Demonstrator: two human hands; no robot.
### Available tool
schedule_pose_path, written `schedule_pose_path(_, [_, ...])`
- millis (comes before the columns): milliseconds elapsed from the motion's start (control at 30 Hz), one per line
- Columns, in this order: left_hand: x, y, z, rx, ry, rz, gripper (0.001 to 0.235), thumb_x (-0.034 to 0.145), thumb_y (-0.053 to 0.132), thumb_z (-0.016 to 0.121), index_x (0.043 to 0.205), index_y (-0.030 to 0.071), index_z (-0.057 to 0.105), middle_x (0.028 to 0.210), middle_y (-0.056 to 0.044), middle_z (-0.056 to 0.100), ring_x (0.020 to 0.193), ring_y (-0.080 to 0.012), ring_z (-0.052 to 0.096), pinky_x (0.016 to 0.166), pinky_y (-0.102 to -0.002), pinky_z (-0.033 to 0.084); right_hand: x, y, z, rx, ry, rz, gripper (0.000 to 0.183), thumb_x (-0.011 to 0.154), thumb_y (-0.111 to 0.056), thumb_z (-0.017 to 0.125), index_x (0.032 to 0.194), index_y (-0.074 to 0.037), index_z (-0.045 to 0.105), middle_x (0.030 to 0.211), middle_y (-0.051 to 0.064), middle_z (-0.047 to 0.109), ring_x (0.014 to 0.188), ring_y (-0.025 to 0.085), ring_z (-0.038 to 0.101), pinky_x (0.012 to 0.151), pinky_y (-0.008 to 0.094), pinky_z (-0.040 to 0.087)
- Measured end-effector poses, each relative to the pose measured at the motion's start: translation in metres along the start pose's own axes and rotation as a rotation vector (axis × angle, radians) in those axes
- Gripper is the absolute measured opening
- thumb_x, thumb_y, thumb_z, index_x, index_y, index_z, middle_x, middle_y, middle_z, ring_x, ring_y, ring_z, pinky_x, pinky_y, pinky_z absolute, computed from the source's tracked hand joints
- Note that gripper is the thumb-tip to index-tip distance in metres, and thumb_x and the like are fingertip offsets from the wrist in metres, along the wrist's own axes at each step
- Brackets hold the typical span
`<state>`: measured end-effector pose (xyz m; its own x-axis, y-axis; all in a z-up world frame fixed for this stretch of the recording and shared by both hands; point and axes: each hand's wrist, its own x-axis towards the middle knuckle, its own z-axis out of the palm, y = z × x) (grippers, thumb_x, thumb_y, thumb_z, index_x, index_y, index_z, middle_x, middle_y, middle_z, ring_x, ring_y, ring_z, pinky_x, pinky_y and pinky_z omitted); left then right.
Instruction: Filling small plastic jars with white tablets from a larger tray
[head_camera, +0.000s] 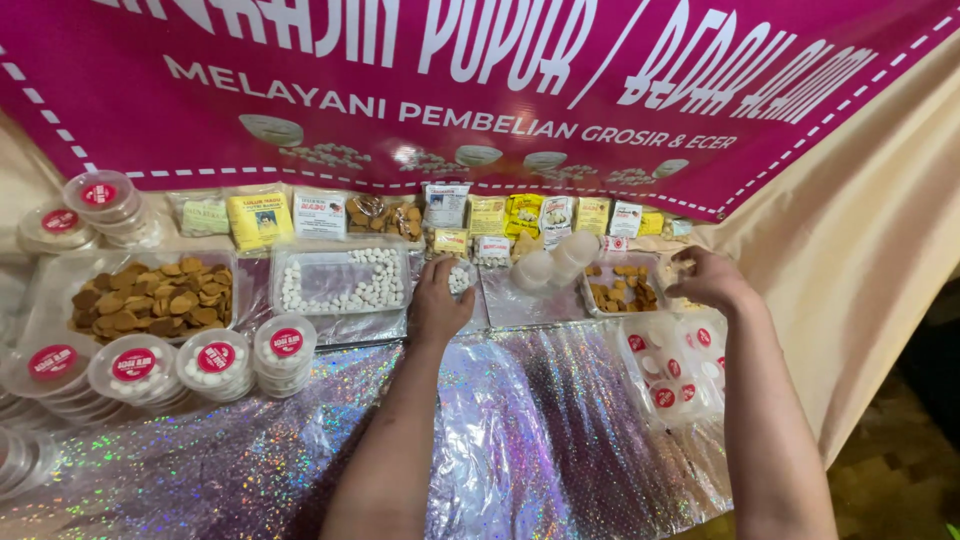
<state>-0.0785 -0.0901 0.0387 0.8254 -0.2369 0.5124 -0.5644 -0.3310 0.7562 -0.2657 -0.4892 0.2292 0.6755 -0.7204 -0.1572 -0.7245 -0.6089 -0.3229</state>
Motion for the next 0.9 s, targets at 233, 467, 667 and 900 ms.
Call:
schedule_pose_path(233, [0.001, 0.012, -0.012, -0.004, -0.09, -0.088, 0.06, 0.075, 0.029, 0.08, 0.131, 0.014, 0.061, 0.135, -0.011, 0.059, 0.118, -0.0355, 0.066, 0.095, -0.045, 0.059, -0.094, -0.144, -0.01, 0.452, 0.041, -0.27, 0.068, 0.07, 0.001, 0.09, 0.128, 0.007, 0.055, 0.12, 0.032, 0.06, 0.101, 0.043, 0.067, 0.091, 0.054, 0.056])
schedule_pose_path(467, [0.002, 0.014, -0.015, 0.019, -0.123, -0.113, 0.064, 0.077, 0.028, 0.081, 0.134, 0.013, 0.057, 0.134, -0.012, 0.058, 0.12, -0.0351, 0.066, 0.095, -0.044, 0.059, -0.113, -0.215, 0.065, 0.626, 0.01, -0.434, 0.062, 0.074, -0.014, 0.092, 0.121, -0.001, 0.055, 0.124, 0.024, 0.065, 0.101, 0.034, 0.07, 0.087, 0.042, 0.058])
schedule_pose_path(667, [0.002, 0.02, -0.018, 0.029, -0.143, -0.176, 0.067, 0.076, 0.027, 0.078, 0.137, 0.018, 0.053, 0.134, -0.012, 0.058, 0.121, -0.0367, 0.065, 0.097, -0.046, 0.058, -0.116, -0.23, 0.165, 0.593, -0.028, -0.396, 0.059, 0.079, -0.038, 0.092, 0.118, -0.008, 0.058, 0.13, 0.018, 0.068, 0.112, 0.037, 0.07, 0.091, 0.046, 0.059])
schedule_pose_path(900, [0.0, 0.014, -0.011, 0.019, -0.113, -0.204, 0.057, 0.08, 0.016, 0.068, 0.135, 0.019, 0.053, 0.129, -0.012, 0.06, 0.118, -0.037, 0.066, 0.097, -0.046, 0.058, -0.103, -0.225, 0.229, 0.654, 0.075, -0.517, 0.052, 0.077, -0.025, 0.091, 0.116, -0.01, 0.06, 0.112, 0.021, 0.074, 0.113, 0.04, 0.068, 0.096, 0.05, 0.054])
